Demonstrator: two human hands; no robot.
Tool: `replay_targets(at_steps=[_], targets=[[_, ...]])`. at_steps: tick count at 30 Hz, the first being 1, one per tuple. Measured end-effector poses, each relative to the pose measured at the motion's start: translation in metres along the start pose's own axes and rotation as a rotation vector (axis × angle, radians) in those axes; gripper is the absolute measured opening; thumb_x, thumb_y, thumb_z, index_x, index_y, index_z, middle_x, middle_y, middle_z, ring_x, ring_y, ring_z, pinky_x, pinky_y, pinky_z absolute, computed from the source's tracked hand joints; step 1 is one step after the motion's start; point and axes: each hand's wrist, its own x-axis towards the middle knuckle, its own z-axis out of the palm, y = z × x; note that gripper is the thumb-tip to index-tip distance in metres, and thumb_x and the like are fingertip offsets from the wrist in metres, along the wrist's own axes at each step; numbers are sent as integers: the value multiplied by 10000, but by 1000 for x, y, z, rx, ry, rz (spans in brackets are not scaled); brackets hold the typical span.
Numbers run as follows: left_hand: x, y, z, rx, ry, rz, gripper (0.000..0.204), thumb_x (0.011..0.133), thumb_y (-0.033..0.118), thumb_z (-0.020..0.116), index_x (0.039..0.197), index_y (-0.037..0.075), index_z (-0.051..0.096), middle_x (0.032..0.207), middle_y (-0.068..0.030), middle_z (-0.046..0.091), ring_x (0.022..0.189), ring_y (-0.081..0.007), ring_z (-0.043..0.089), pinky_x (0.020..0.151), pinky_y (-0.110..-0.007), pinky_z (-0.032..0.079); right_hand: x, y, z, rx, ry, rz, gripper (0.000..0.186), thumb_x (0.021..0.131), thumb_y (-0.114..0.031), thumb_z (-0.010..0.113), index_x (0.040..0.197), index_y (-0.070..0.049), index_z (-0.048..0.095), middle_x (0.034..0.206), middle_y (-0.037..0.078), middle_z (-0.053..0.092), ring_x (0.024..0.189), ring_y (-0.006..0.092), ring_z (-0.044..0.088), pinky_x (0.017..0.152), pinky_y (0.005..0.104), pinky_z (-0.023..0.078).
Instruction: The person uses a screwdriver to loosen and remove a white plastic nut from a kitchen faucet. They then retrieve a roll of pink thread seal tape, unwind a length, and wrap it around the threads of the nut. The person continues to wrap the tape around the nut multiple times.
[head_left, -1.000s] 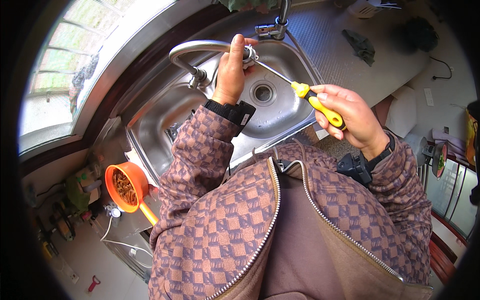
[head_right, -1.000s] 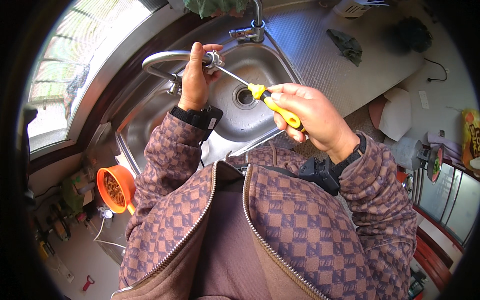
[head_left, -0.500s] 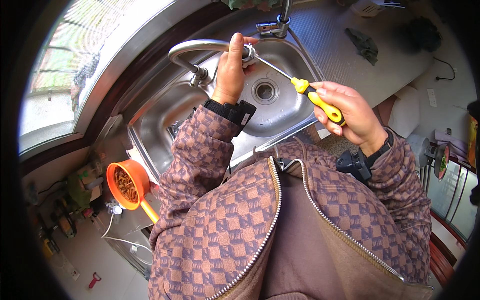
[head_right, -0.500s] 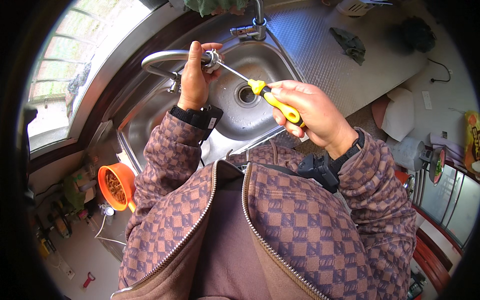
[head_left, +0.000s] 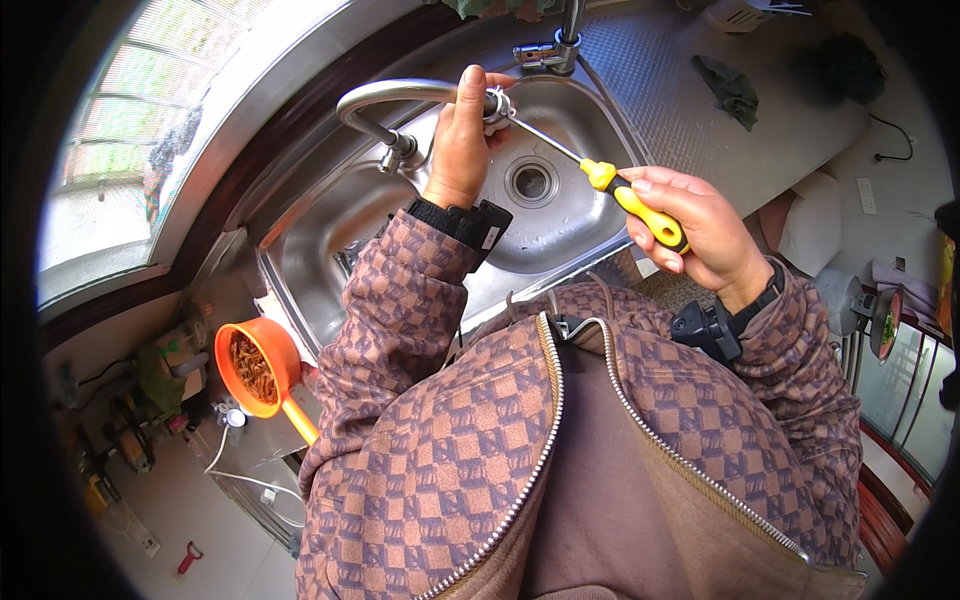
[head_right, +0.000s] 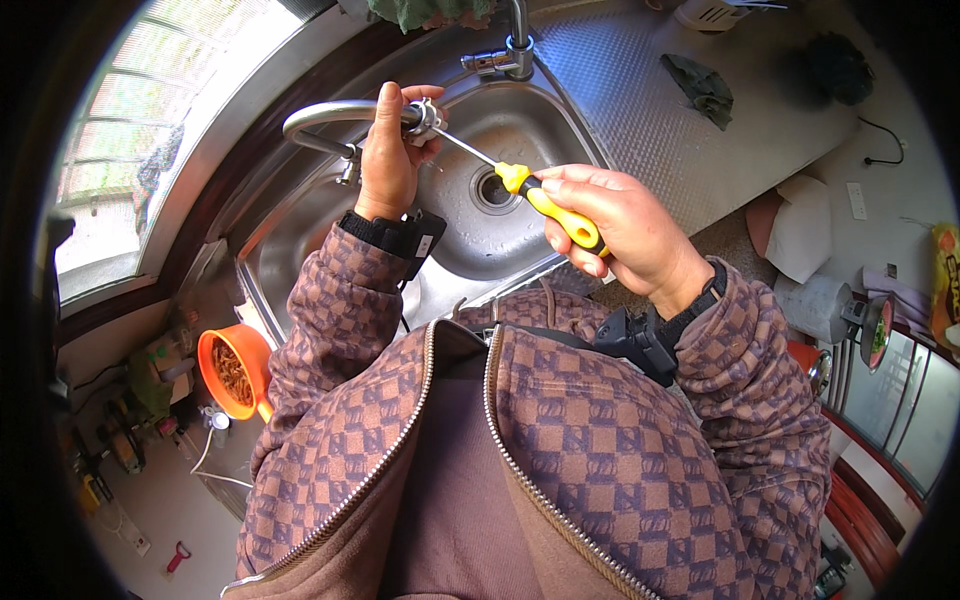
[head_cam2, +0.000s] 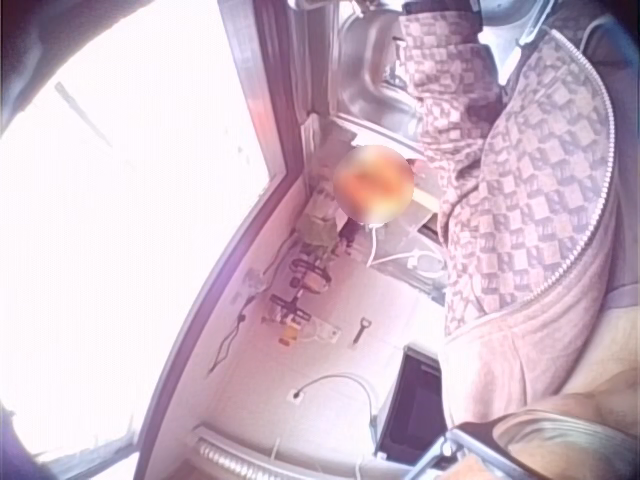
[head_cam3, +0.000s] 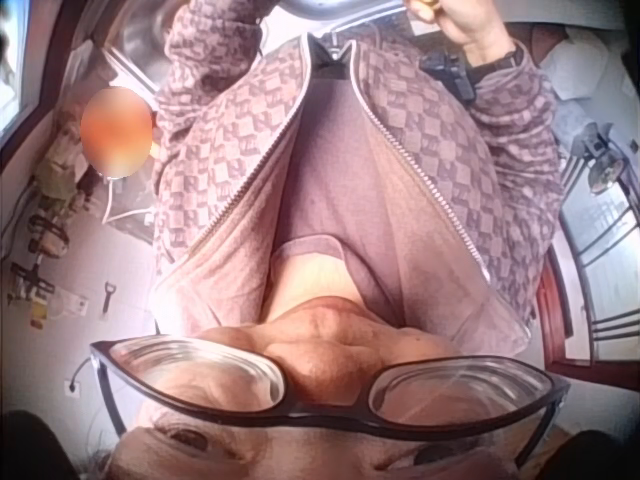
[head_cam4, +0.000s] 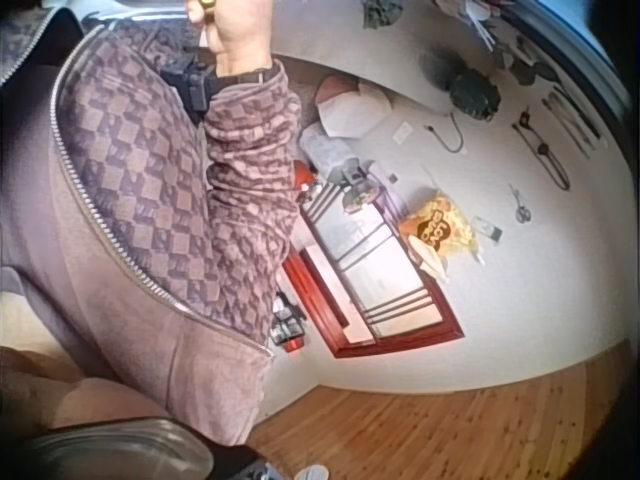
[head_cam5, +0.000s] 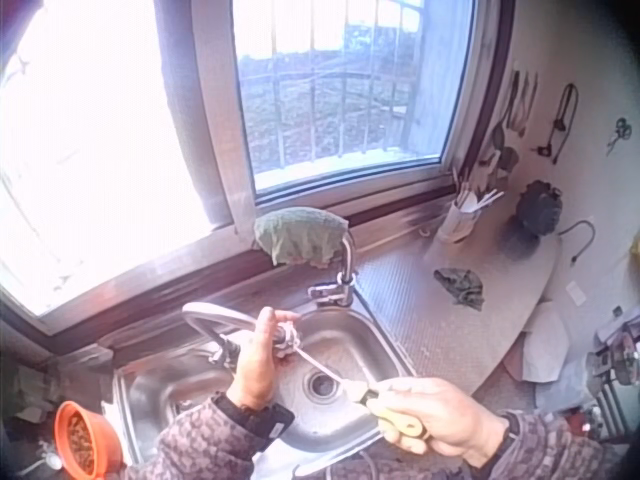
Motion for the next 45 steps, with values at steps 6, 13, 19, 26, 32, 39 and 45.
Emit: replay_targets(at_steps=[6, 13, 19, 26, 32, 39, 45], targets=[[0, -2, 4, 62, 17, 11, 578, 952, 560, 343, 1035, 68, 634, 786, -14, 588, 636, -65, 489, 571, -185, 397, 2, -1, 2, -164, 71, -58, 332, 932, -158, 529, 1191, 48, 510, 701, 45, 578, 432, 40, 459, 407, 153, 380], [0, -3, 4, 146, 44, 39, 559, 960, 541, 346, 1015, 63, 631, 768, -4, 583, 606, -58, 479, 548, -177, 387, -1, 11, 18, -553, 245, -289, 346, 885, -93, 596, 1214, 10, 563, 812, 50, 623, 593, 32, 525, 540, 160, 437], [4, -11, 9, 100, 91, 78, 513, 960, 501, 396, 971, 43, 627, 721, -6, 570, 555, -55, 452, 488, -182, 350, 0, 13, 22, -853, 273, -519, 344, 873, -87, 606, 1193, 33, 564, 956, 78, 659, 802, 113, 604, 717, 246, 485], [10, -18, 14, 85, 125, 162, 426, 954, 427, 474, 905, 28, 618, 674, 1, 530, 544, -63, 444, 488, -203, 354, -1, 7, 26, -1240, 324, -670, 329, 849, -140, 600, 1128, 33, 578, 846, 190, 646, 717, 304, 631, 625, 363, 488], [14, -28, 17, 194, 181, 212, 406, 948, 398, 503, 870, 16, 616, 656, 0, 529, 575, -82, 467, 526, -238, 383, -6, -3, 28, -1727, 336, -777, 324, 825, -176, 598, 1088, 13, 582, 700, 135, 619, 629, 312, 629, 551, 402, 498], [7, -12, 12, 180, 84, 50, 436, 957, 457, 444, 969, 54, 610, 710, 10, 520, 571, -59, 444, 515, -203, 360, -11, -15, 30, -1705, 364, -776, 328, 811, -161, 597, 1115, -36, 597, 743, 115, 617, 651, 299, 627, 564, 381, 499], [2, -4, -1, 19, -57, -11, 620, 938, 593, 341, 1112, 48, 579, 811, -29, 559, 671, -88, 469, 611, -221, 377, -9, -6, 22, -1078, 302, -711, 326, 833, -121, 586, 1141, -13, 596, 763, 86, 628, 602, 202, 600, 545, 328, 464]])
